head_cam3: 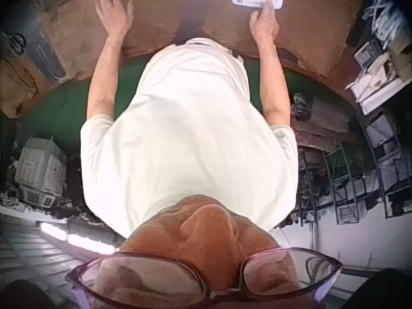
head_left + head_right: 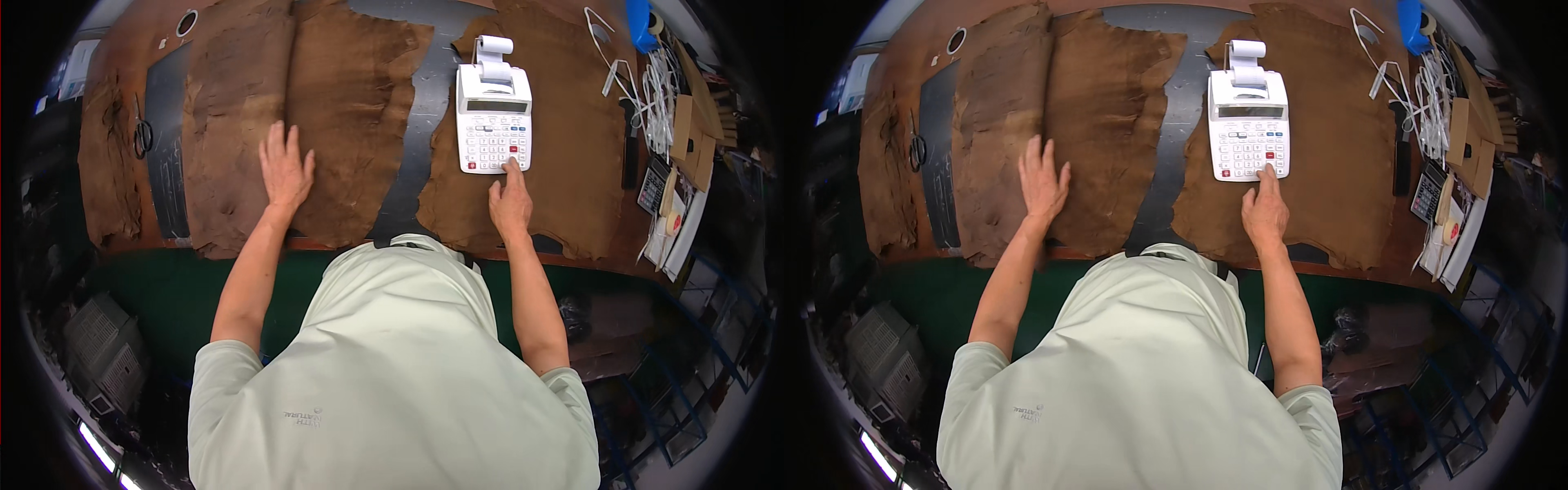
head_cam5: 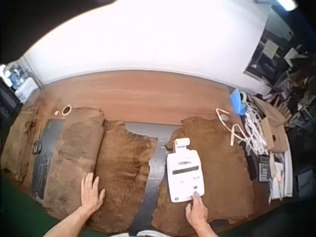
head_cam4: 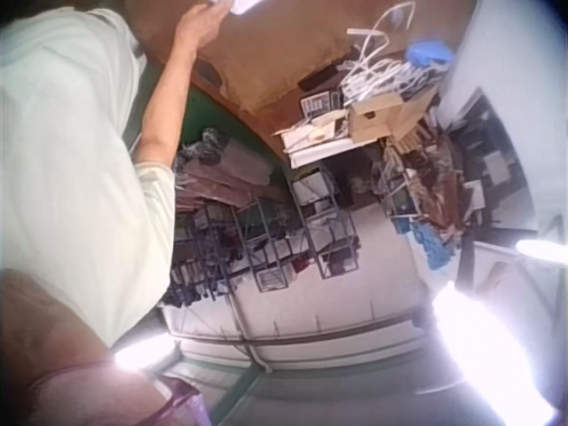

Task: Sorting through a stack of brown leather pieces and recording counts on an adding machine.

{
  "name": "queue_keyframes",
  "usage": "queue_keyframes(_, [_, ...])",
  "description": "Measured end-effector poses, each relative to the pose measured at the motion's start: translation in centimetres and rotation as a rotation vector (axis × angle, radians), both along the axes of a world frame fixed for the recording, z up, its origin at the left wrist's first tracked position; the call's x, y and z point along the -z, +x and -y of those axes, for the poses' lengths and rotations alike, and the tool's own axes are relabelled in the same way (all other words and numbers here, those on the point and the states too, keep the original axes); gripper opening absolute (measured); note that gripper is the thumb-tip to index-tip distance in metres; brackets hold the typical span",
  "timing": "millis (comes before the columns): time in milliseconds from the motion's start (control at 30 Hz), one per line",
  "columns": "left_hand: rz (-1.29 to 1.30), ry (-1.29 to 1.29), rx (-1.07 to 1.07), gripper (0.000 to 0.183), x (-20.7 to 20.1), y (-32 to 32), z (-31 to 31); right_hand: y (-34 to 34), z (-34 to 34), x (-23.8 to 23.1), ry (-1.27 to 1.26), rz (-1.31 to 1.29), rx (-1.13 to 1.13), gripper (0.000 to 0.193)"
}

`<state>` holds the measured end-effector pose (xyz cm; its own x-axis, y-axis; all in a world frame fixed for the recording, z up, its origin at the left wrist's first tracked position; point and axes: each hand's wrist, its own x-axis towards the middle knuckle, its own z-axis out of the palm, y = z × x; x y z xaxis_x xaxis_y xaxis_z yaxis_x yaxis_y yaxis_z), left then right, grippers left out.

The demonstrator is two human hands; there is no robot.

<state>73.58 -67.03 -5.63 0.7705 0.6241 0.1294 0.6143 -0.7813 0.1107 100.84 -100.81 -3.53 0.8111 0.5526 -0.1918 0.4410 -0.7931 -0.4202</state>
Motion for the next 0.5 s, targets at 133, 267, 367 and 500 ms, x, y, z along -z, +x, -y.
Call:
queue_keyframes(133, [0.02,-0.248,0.123,0.05,-1.0,3.4,5.0,-0.5,-1.1,-1.4,0.06,-0.058,0.038,0.039])
queue_keyframes(267, [-0.004,-0.282,0.091,0.032,0.5,5.4,7.1,-2.1,-1.7,-1.6,0.17,-0.044,-0.008,0.037])
queue_keyframes(367, [-0.043,-0.236,0.103,0.027,1.0,6.6,6.7,-3.2,-2.0,-1.7,0.189,-0.118,-0.022,0.036])
queue_keyframes(500, [0.055,-0.239,0.066,0.013,1.5,7.0,5.7,-4.3,-1.9,-1.3,0.192,-0.176,-0.024,0.036])
